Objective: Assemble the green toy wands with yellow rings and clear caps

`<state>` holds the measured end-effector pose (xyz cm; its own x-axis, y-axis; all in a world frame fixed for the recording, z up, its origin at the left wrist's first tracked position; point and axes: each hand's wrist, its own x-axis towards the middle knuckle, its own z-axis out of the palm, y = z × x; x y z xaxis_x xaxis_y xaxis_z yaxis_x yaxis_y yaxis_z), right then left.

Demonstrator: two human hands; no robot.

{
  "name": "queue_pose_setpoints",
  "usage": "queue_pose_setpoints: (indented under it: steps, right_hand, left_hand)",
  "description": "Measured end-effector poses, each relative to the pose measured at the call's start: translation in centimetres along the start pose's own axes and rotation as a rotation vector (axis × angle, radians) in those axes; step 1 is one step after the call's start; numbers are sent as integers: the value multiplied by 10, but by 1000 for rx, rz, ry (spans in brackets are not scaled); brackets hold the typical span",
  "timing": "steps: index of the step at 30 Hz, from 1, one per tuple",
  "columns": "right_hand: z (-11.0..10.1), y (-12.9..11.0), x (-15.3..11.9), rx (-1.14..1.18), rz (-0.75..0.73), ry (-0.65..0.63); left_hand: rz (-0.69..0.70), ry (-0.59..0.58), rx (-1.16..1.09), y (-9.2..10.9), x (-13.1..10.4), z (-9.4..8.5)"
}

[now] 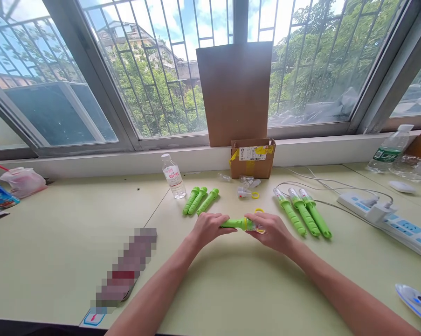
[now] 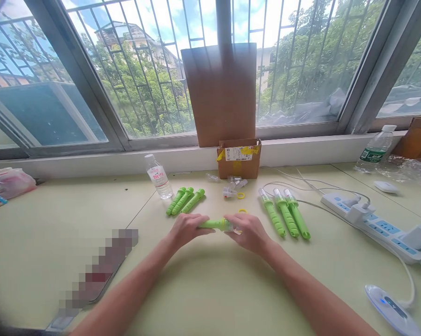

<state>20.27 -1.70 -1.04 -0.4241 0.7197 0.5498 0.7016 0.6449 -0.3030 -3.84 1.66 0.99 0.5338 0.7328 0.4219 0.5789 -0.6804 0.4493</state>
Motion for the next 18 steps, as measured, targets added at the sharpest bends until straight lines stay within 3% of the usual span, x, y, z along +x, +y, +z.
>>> queue_pose_setpoints:
  steps: [4,11,18]
  right_hand:
    - [0,-4,-1,-109,-112,41]
    - [-5,-10,-2,-151,-213,82]
    - [-8,-14,-1,-100,-90,-70]
  left_hand:
    - [4,-8,27,3,1,-3]
    - [-139,-84,-127,7,2,-1]
    - [92,39,154,1,-2,10]
